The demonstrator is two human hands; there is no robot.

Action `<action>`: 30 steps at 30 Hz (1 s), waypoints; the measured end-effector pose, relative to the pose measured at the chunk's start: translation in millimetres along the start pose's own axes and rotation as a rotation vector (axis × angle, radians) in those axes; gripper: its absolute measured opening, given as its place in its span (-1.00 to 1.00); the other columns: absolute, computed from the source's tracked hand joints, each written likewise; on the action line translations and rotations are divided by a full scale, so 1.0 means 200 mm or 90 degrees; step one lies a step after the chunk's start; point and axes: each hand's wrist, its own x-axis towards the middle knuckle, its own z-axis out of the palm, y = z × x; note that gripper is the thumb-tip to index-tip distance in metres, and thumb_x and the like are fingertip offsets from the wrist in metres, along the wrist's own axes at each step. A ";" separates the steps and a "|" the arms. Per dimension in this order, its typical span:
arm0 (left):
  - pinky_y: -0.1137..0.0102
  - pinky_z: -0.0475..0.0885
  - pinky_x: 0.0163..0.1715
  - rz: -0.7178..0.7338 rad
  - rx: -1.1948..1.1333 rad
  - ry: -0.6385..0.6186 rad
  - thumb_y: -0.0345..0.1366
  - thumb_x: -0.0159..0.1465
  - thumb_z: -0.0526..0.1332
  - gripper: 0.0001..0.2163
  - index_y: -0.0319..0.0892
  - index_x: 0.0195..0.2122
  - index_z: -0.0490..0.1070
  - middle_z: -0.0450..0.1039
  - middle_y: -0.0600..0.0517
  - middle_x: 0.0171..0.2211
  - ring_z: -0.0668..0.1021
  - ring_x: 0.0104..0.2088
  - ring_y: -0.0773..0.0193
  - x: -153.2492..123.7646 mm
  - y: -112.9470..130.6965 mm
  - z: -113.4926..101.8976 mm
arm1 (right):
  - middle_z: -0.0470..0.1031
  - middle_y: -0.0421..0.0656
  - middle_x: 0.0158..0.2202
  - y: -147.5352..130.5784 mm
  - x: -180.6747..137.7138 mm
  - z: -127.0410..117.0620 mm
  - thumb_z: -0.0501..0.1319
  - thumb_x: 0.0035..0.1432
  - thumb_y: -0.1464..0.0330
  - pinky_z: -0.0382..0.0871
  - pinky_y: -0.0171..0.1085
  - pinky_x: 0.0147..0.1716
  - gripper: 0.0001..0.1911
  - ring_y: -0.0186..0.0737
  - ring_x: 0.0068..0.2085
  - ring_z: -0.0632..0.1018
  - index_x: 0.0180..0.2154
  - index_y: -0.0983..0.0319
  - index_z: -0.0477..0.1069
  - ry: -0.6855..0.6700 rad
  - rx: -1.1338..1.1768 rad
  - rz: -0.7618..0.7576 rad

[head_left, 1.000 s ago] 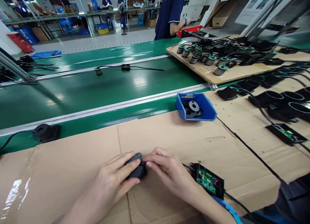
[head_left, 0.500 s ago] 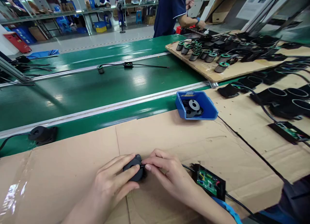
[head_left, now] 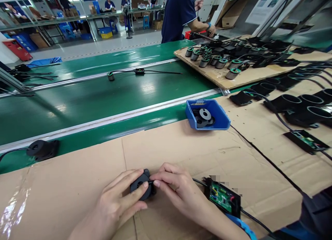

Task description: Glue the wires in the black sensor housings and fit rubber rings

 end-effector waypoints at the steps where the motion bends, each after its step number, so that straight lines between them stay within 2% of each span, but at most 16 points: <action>1: 0.39 0.54 -0.03 0.000 -0.003 -0.003 -0.31 0.39 0.10 -0.78 -0.21 -0.02 0.45 0.49 -0.13 -0.03 0.54 0.01 0.24 0.00 0.00 0.00 | 0.42 -0.13 -0.36 0.00 0.00 0.00 0.08 0.35 0.42 0.30 -0.29 -0.35 -0.76 -0.23 -0.33 0.44 -0.21 0.23 0.53 0.000 0.001 -0.001; 6: 0.35 0.55 -0.02 0.018 -0.005 -0.012 -0.37 0.36 0.14 -0.78 -0.20 -0.01 0.46 0.48 -0.16 0.01 0.52 0.04 0.18 -0.01 -0.02 0.00 | 0.41 -0.14 -0.37 0.00 0.01 0.00 0.09 0.35 0.43 0.29 -0.30 -0.35 -0.77 -0.23 -0.33 0.44 -0.21 0.22 0.53 -0.002 0.006 -0.002; 11: 0.32 0.51 0.04 0.007 -0.030 -0.043 -0.44 0.32 0.20 -0.69 -0.20 0.08 0.40 0.39 -0.17 0.11 0.44 0.13 0.16 -0.04 -0.03 0.01 | 0.41 -0.14 -0.37 -0.01 0.01 0.00 0.08 0.35 0.44 0.28 -0.30 -0.37 -0.77 -0.24 -0.34 0.44 -0.22 0.23 0.53 0.004 0.007 -0.005; 17: 0.25 0.51 0.05 -0.013 0.050 -0.038 -0.48 0.32 0.18 -0.66 -0.19 0.11 0.37 0.38 -0.18 0.13 0.40 0.17 0.11 -0.08 0.00 0.04 | 0.42 -0.14 -0.37 -0.01 0.00 0.00 0.06 0.36 0.40 0.31 -0.30 -0.37 -0.75 -0.24 -0.34 0.45 -0.19 0.22 0.53 0.004 -0.002 -0.004; 23: 0.24 0.51 0.05 -0.005 0.095 -0.042 -0.45 0.36 0.13 -0.71 -0.20 0.09 0.39 0.39 -0.17 0.13 0.38 0.19 0.07 -0.10 -0.01 0.07 | 0.42 -0.13 -0.37 -0.01 0.01 -0.01 0.07 0.36 0.39 0.32 -0.31 -0.38 -0.75 -0.24 -0.35 0.45 -0.22 0.22 0.53 0.005 0.006 0.000; 27: 0.09 0.51 0.04 0.027 0.119 -0.016 -0.24 0.33 0.21 -0.69 -0.18 0.07 0.41 0.38 -0.17 0.14 0.35 0.21 -0.06 -0.11 -0.04 0.09 | 0.42 -0.13 -0.37 0.01 0.02 0.00 0.08 0.34 0.43 0.33 -0.30 -0.37 -0.77 -0.23 -0.35 0.46 -0.21 0.21 0.52 0.002 -0.007 -0.001; 30: 0.07 0.51 0.03 0.027 0.110 -0.004 -0.31 0.27 0.27 -0.66 -0.18 0.07 0.41 0.40 -0.17 0.12 0.33 0.22 -0.11 -0.11 -0.05 0.11 | 0.43 -0.13 -0.34 0.00 0.01 0.00 0.09 0.32 0.47 0.36 -0.29 -0.33 -0.79 -0.22 -0.32 0.48 -0.17 0.20 0.50 0.016 -0.036 -0.024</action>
